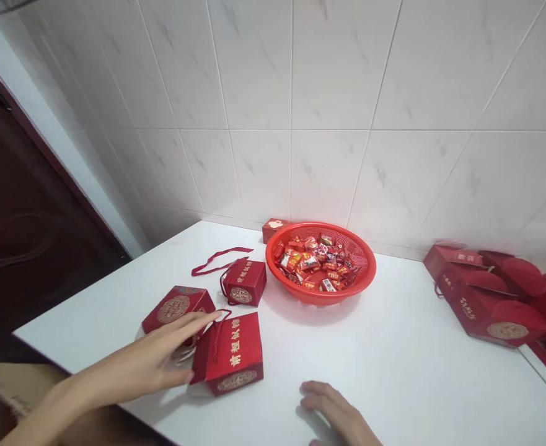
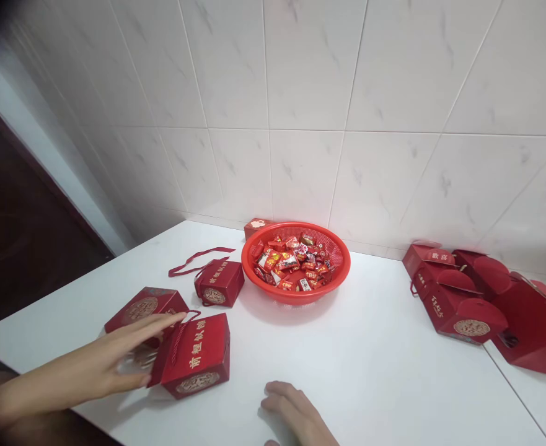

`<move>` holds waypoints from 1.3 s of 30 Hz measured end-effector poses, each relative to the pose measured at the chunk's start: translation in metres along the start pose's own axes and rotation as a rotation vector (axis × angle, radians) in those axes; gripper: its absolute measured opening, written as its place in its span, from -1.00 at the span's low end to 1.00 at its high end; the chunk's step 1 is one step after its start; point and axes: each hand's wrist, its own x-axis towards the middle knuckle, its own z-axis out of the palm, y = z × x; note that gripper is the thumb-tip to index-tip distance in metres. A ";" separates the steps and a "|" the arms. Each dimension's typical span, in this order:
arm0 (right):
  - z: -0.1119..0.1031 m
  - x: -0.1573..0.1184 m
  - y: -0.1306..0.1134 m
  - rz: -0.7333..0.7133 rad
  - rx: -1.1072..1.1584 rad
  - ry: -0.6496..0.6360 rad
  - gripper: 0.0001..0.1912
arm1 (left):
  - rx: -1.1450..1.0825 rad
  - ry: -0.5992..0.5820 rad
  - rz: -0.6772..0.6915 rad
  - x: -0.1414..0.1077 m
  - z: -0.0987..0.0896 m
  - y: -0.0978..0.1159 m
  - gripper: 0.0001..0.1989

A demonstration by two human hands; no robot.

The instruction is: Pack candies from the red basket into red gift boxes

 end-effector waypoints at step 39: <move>-0.041 0.087 -0.063 0.076 -0.389 0.150 0.18 | -0.392 -0.186 -0.037 0.124 0.050 0.059 -0.32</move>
